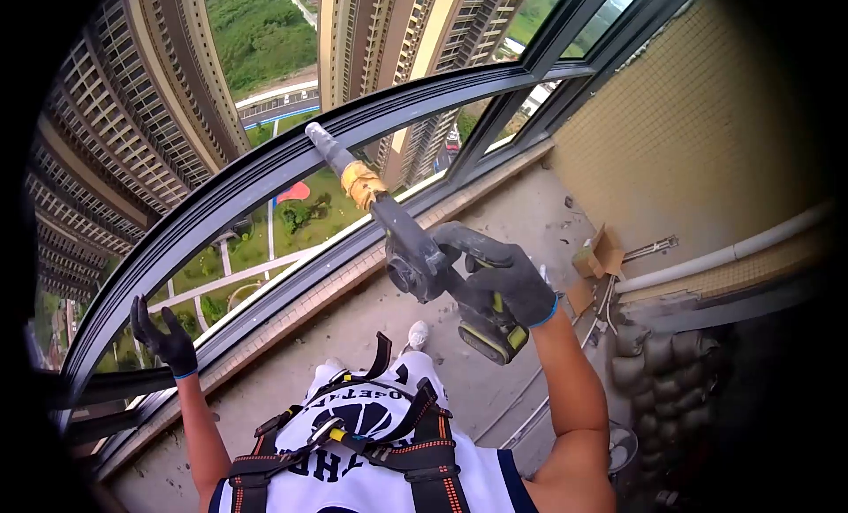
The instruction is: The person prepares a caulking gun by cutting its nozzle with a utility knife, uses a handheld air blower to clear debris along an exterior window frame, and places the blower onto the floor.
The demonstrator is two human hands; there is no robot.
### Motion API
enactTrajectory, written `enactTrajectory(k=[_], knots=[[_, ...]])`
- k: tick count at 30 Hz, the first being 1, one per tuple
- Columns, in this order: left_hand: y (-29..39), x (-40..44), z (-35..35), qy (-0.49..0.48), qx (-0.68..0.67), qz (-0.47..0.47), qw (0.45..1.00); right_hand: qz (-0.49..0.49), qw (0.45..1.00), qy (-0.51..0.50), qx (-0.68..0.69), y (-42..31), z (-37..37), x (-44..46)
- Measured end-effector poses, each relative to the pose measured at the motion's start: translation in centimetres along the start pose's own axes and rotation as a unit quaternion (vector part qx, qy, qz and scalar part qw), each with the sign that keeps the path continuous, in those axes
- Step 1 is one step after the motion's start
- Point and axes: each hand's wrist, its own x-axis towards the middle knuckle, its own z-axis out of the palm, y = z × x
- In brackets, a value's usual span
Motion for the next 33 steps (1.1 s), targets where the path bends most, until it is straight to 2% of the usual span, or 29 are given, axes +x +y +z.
enactTrajectory(k=[4, 6, 7, 10, 12, 14, 16, 20, 22, 24, 26, 28, 29, 31, 33], knots=[[12.9, 8.4, 11.0, -0.057, -0.088, 0.136, 0.985, -0.027, 0.985, 0.146, 0.09, 1.6, -10.5, -1.7], [20.4, 10.3, 17.2, -0.094, -0.116, 0.158, 0.976, -0.076, 0.981, 0.168, 0.058, 1.3, -15.8, -1.0], [20.9, 10.8, 19.3, -0.117, -0.12, 0.164, 0.972, -0.088, 0.975, 0.192, 0.072, 2.0, -15.5, -0.1], [29.7, 11.7, 26.4, -0.18, -0.087, 0.176, 0.964, -0.11, 0.967, 0.219, 0.077, 2.4, -22.9, 0.9], [33.4, 11.7, 29.0, -0.188, -0.051, 0.183, 0.964, -0.1, 0.949, 0.264, 0.142, 1.6, -26.5, 1.3], [33.5, 11.1, 29.3, -0.234, 0.035, 0.112, 0.965, -0.109, 0.939, 0.298, 0.136, 0.8, -27.8, 1.7], [32.1, 10.9, 29.0, -0.22, 0.036, 0.12, 0.967, -0.087, 0.925, 0.305, 0.209, 0.2, -30.2, 1.8], [32.3, 11.0, 28.4, -0.211, 0.049, 0.131, 0.967, -0.066, 0.929, 0.263, 0.25, -0.8, -36.4, 2.9], [32.0, 10.8, 29.1, -0.21, 0.044, 0.139, 0.967, -0.062, 0.926, 0.287, 0.238, -1.6, -38.8, 3.7], [31.5, 10.6, 29.0, -0.225, 0.067, 0.137, 0.962, -0.08, 0.933, 0.248, 0.248, -2.7, -40.2, 4.4], [31.8, 10.7, 29.7, -0.211, 0.072, 0.134, 0.966, -0.077, 0.926, 0.284, 0.237, -3.7, -42.2, 5.4], [34.0, 11.1, 30.9, -0.23, 0.088, 0.094, 0.965, -0.098, 0.943, 0.254, 0.191, -2.8, -46.5, 6.9], [35.4, 11.5, 31.8, -0.24, 0.061, 0.081, 0.965, -0.107, 0.936, 0.256, 0.215, -3.0, -47.8, 7.9], [39.1, 11.3, 34.8, -0.251, -0.004, 0.12, 0.961, -0.089, 0.931, 0.282, 0.214, -3.6, -50.2, 10.2], [46.9, 12.9, 38.6, -0.27, -0.045, 0.174, 0.946, -0.067, 0.913, 0.312, 0.254, -4.7, -54.0, 13.4]])
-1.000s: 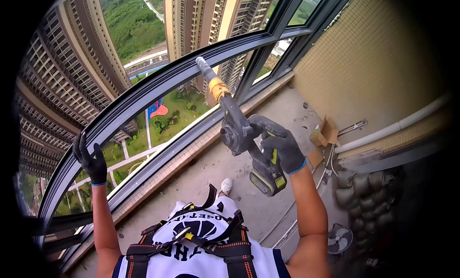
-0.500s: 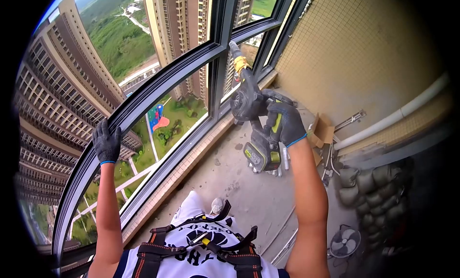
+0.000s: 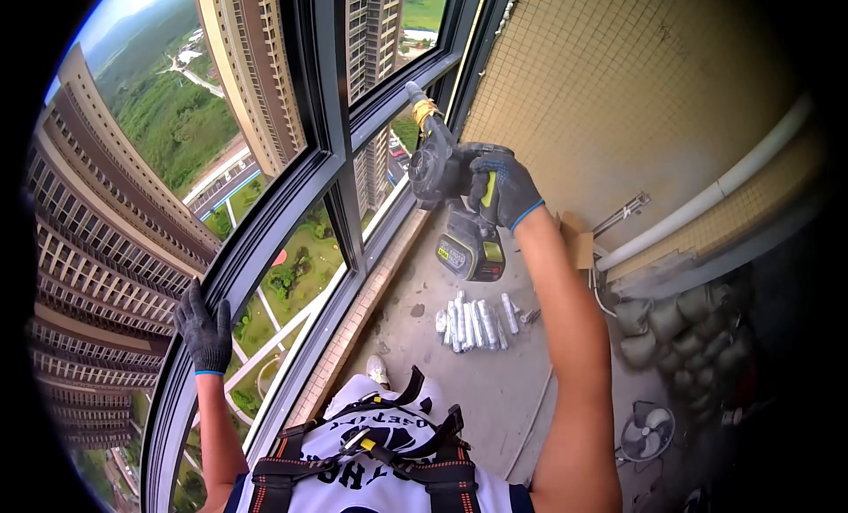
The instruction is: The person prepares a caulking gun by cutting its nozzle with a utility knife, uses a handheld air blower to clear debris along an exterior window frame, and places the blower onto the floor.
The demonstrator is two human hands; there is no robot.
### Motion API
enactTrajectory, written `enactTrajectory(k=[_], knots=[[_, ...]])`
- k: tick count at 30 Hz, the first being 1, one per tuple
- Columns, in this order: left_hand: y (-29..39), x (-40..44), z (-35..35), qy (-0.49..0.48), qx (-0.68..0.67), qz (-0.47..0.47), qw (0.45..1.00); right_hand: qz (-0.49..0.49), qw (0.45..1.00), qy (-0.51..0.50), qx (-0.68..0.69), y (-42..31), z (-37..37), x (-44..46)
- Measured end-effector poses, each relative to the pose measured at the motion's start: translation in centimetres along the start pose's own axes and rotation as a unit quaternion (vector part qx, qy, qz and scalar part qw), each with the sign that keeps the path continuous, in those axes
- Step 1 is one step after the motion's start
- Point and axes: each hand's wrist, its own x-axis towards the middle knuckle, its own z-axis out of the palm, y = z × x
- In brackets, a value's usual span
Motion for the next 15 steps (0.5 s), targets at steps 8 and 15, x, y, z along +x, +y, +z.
enactTrajectory(k=[8, 15], knots=[[10.3, 9.4, 5.3, -0.073, -0.051, 0.055, 0.994, -0.02, 1.0, -0.011, 0.0, -2.3, -3.8, 11.5], [11.5, 10.3, 6.5, -0.03, -0.028, 0.081, 0.996, -0.017, 0.992, -0.012, 0.122, -1.7, -7.1, 15.4]])
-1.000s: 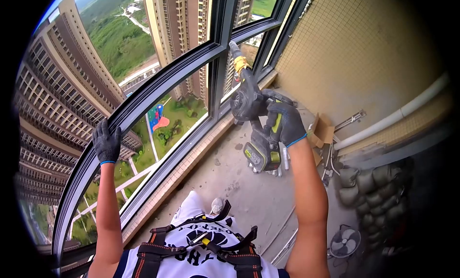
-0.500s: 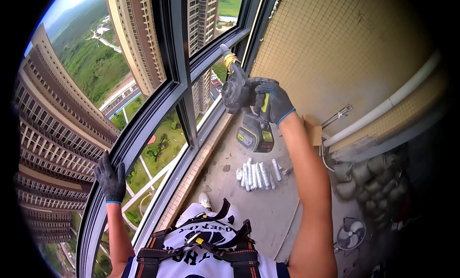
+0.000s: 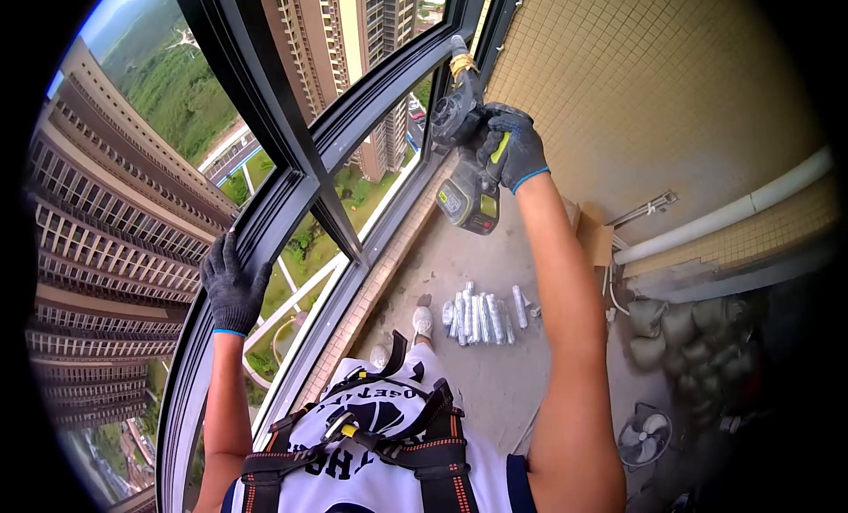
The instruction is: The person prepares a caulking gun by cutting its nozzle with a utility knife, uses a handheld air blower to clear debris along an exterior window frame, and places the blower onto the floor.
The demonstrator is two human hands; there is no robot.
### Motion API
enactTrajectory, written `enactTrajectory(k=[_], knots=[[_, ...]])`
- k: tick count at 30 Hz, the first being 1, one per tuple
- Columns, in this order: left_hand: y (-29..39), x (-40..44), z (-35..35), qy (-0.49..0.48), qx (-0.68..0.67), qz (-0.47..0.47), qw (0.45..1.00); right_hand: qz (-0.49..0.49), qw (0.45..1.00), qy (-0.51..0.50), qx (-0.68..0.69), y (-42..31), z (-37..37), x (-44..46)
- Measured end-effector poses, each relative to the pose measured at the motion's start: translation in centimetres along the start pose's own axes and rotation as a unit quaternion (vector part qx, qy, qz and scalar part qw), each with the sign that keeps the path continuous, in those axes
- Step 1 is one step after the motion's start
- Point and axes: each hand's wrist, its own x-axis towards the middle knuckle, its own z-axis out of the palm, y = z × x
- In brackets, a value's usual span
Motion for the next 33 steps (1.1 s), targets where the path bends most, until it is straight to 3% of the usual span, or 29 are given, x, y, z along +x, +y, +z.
enactTrajectory(k=[1, 2, 4, 6, 10, 12, 14, 18, 21, 23, 25, 27, 28, 30, 33], knots=[[0.0, -0.2, -0.3, -0.011, -0.001, 0.0, 1.0, -0.048, 0.998, -0.024, -0.023, 1.1, -0.3, -1.1], [0.0, 0.1, -0.4, -0.012, -0.003, -0.002, 1.0, -0.035, 0.999, -0.021, -0.017, 2.9, -1.2, -1.6], [0.7, 0.3, -1.3, -0.04, 0.022, -0.005, 0.999, -0.123, 0.982, 0.142, -0.028, 6.6, -3.6, -2.0], [1.4, 0.9, -1.4, -0.052, 0.038, -0.01, 0.998, -0.089, 0.974, 0.207, -0.032, 11.7, -8.9, -0.2], [1.9, 2.4, -0.4, -0.082, 0.055, -0.022, 0.995, 0.119, 0.974, 0.193, -0.011, 22.6, -18.6, 4.7], [3.8, 4.4, -0.3, -0.112, 0.059, -0.027, 0.992, 0.19, 0.947, 0.25, -0.072, 25.6, -19.0, 6.5], [3.3, 4.1, -0.4, -0.113, 0.076, 0.01, 0.991, 0.263, 0.926, 0.237, -0.131, 30.3, -20.4, 7.3], [2.7, 3.9, -0.2, -0.113, 0.042, 0.0, 0.993, 0.344, 0.908, 0.188, -0.149, 38.0, -22.7, 7.4], [2.3, 3.7, 0.2, -0.106, -0.015, 0.009, 0.994, 0.378, 0.904, 0.106, -0.172, 40.8, -22.1, 7.0], [2.2, 2.9, 0.4, -0.087, -0.107, -0.048, 0.989, 0.436, 0.885, 0.062, -0.152, 41.0, -22.1, 6.4], [2.0, 2.5, -0.2, -0.097, -0.082, -0.049, 0.991, 0.451, 0.878, 0.043, -0.153, 40.4, -21.7, 6.4], [1.9, 2.5, -0.2, -0.096, -0.053, -0.033, 0.993, 0.462, 0.871, 0.063, -0.154, 40.9, -23.1, 7.6], [2.1, 2.9, -0.5, -0.093, 0.006, -0.002, 0.996, 0.411, 0.887, 0.066, -0.201, 41.3, -24.0, 8.5], [1.7, 2.5, -0.4, -0.098, 0.002, -0.01, 0.995, 0.421, 0.848, 0.148, -0.287, 41.3, -26.5, 11.7], [1.8, 2.4, 0.1, -0.093, -0.085, -0.048, 0.991, 0.367, 0.834, 0.247, -0.329, 35.1, -26.7, 16.8]])
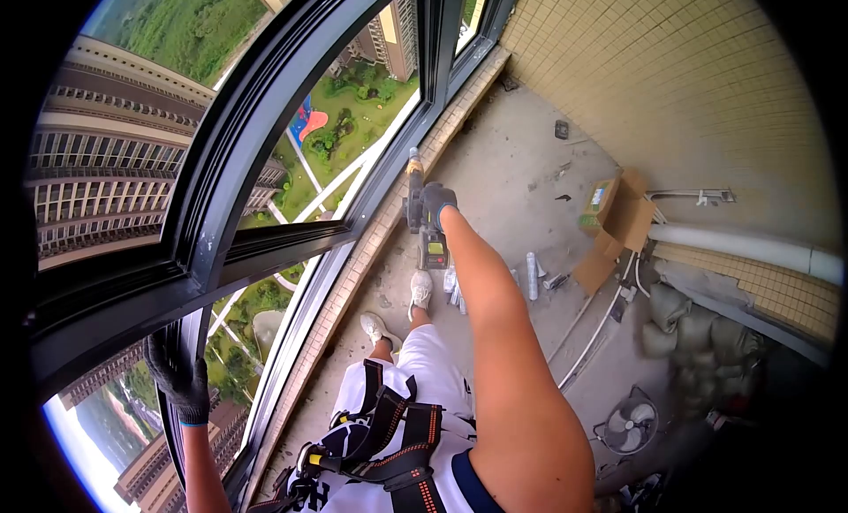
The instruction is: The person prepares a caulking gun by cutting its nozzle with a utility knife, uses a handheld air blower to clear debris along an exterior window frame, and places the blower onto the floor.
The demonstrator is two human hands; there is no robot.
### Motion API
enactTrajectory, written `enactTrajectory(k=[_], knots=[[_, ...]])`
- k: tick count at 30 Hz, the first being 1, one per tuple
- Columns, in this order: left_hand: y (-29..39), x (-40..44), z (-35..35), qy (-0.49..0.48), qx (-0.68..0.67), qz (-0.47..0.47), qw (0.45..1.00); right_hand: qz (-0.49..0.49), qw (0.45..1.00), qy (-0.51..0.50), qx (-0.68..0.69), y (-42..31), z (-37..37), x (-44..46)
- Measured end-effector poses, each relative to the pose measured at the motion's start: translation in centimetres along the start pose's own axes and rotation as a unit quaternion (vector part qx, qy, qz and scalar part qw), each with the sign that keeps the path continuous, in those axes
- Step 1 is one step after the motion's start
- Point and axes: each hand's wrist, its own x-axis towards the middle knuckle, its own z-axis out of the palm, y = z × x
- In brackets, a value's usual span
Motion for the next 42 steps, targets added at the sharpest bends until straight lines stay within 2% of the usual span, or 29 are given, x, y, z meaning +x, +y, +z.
enactTrajectory(k=[1, 3, 5, 6, 9, 11, 13, 15, 17, 19, 21, 23, 28, 31, 38, 40, 41, 42], knots=[[-0.4, -0.3, 0.1, -0.001, -0.013, -0.009, 1.0, -0.013, 1.0, 0.004, 0.015, -3.4, -1.8, -2.0], [-0.7, -0.8, -0.5, -0.016, 0.045, -0.002, 0.999, -0.067, 0.996, 0.057, 0.014, -6.2, -4.3, 2.2], [-1.5, -1.5, -0.7, -0.026, 0.045, -0.017, 0.998, -0.081, 0.993, 0.077, 0.049, -9.8, -7.4, 4.7], [-2.0, -1.9, -0.8, -0.036, 0.035, -0.025, 0.998, -0.091, 0.99, 0.086, 0.062, -10.2, -8.6, 9.5], [-3.4, -3.3, -0.9, -0.046, 0.028, -0.038, 0.998, -0.116, 0.99, 0.063, 0.055, -14.3, -12.0, 9.0], [-4.0, -3.9, -1.1, -0.041, 0.033, -0.043, 0.998, -0.139, 0.988, 0.067, 0.002, -16.1, -13.1, 8.9], [-4.2, -4.2, -1.5, -0.055, 0.104, -0.022, 0.993, -0.125, 0.99, 0.067, 0.001, -17.3, -13.2, 7.7], [-4.1, -4.2, -1.9, -0.064, 0.142, -0.011, 0.988, -0.121, 0.99, 0.072, 0.021, -17.9, -13.1, 6.9], [-3.8, -3.9, -1.9, -0.08, 0.197, -0.01, 0.977, -0.153, 0.982, 0.11, 0.007, -17.1, -13.1, 11.8], [-4.2, -4.7, -2.0, -0.059, 0.153, -0.032, 0.986, -0.186, 0.972, 0.147, -0.006, -17.1, -13.3, 15.6], [-5.0, -5.3, -2.2, -0.069, 0.149, -0.055, 0.985, -0.115, 0.978, 0.156, 0.081, -17.8, -13.2, 16.1], [-5.4, -5.6, -2.2, -0.065, 0.161, -0.026, 0.985, -0.113, 0.978, 0.145, 0.103, -18.6, -13.2, 14.1], [-5.3, -5.7, -2.3, -0.068, 0.145, -0.029, 0.987, -0.139, 0.971, 0.124, 0.149, -20.7, -13.3, 9.4], [-5.5, -5.8, -2.4, -0.071, 0.15, -0.041, 0.985, -0.094, 0.973, 0.115, 0.178, -20.9, -13.2, 10.0], [-5.8, -5.9, -2.3, -0.06, 0.144, -0.027, 0.987, -0.087, 0.972, 0.107, 0.189, -19.1, -13.7, 11.4], [-5.7, -5.8, -2.3, -0.063, 0.148, -0.034, 0.986, -0.146, 0.975, 0.075, 0.152, -18.7, -14.4, 11.7], [-5.6, -5.8, -2.2, -0.064, 0.149, -0.037, 0.986, -0.146, 0.975, 0.074, 0.152, -18.8, -15.0, 12.2], [-5.5, -5.8, -2.1, -0.055, 0.149, -0.057, 0.986, -0.176, 0.979, 0.042, 0.093, -19.2, -15.7, 12.9]])
